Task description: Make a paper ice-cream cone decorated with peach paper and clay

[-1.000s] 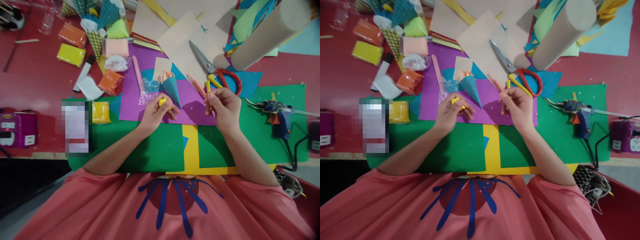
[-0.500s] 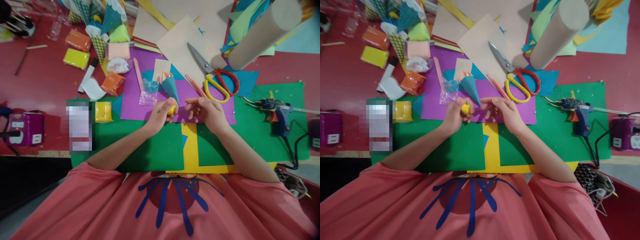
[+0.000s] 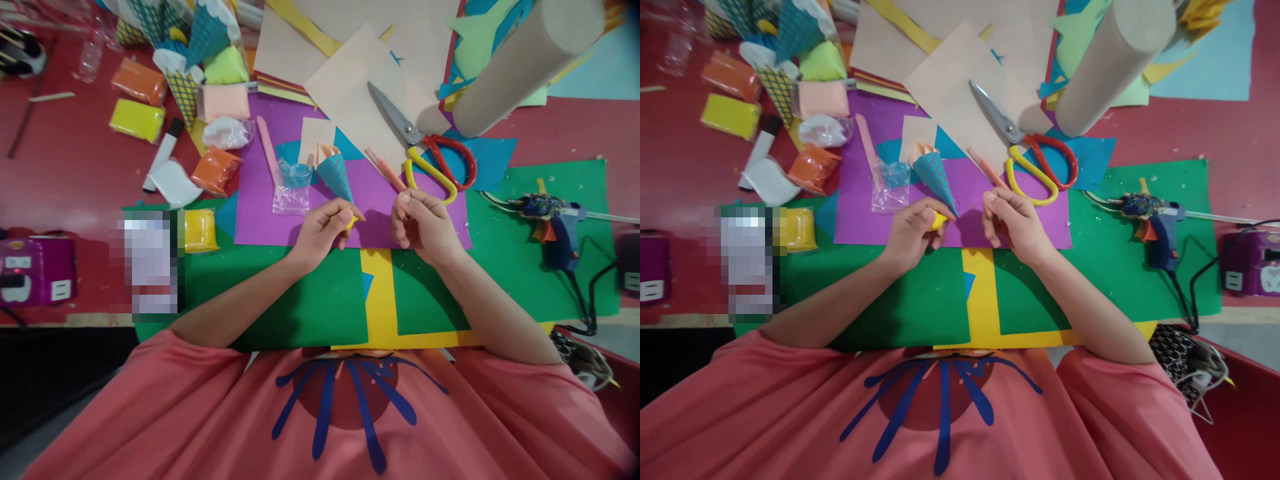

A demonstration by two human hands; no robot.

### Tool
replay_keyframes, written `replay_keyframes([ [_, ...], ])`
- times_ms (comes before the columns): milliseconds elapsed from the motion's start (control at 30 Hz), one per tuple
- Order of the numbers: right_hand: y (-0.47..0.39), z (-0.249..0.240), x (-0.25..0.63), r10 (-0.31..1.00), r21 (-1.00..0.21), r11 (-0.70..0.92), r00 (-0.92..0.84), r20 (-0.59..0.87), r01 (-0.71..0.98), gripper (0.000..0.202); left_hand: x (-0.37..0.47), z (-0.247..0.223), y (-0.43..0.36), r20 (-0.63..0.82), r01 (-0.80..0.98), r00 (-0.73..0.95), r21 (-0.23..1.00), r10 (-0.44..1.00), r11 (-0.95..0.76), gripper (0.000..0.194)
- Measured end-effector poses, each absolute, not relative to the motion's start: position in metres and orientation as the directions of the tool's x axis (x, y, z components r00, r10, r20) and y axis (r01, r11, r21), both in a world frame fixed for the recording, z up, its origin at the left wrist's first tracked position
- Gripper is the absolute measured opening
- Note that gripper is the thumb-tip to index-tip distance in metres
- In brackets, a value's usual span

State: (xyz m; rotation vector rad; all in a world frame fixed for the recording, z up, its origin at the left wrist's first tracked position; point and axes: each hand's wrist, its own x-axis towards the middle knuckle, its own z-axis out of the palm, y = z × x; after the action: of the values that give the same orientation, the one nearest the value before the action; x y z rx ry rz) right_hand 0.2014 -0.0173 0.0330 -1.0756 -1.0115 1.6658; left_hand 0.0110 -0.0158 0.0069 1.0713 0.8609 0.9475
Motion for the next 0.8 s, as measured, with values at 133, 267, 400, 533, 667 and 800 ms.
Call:
replay_keyframes([
  [133, -0.019, 0.033, 0.203, 0.965, -0.963, -0.193, -0.215, -0.151, -0.189, 0.058, 0.011, 0.01, -0.017, -0.138, -0.191, 0.402, 0.954, 0.905, 0.23, 0.054],
  [267, -0.018, 0.03, 0.204, 0.958, -0.975, -0.146, -0.271, -0.097, -0.168, 0.05, 0.012, 0.011, -0.015, -0.104, -0.142, 0.38, 0.975, 0.919, 0.169, 0.047],
  [400, -0.018, 0.026, 0.204, 0.97, -0.997, -0.03, -0.244, -0.011, -0.074, 0.03, 0.013, 0.013, -0.015, -0.145, -0.1, 0.387, 0.975, 0.91, 0.198, 0.05],
  [533, -0.024, 0.023, 0.202, 0.933, -0.947, 0.258, -0.304, 0.194, 0.188, 0.038, 0.013, 0.013, -0.016, -0.208, -0.102, 0.458, 0.953, 0.864, 0.284, 0.049],
  [667, -0.029, 0.018, 0.199, 0.8, -0.774, 0.535, -0.5, 0.333, 0.34, 0.039, 0.011, 0.012, -0.017, -0.164, -0.106, 0.487, 0.964, 0.858, 0.244, 0.052],
  [800, -0.032, 0.018, 0.199, 0.814, -0.757, 0.535, -0.468, 0.344, 0.375, 0.028, 0.009, 0.013, -0.016, -0.118, -0.128, 0.561, 0.965, 0.819, 0.227, 0.058],
])
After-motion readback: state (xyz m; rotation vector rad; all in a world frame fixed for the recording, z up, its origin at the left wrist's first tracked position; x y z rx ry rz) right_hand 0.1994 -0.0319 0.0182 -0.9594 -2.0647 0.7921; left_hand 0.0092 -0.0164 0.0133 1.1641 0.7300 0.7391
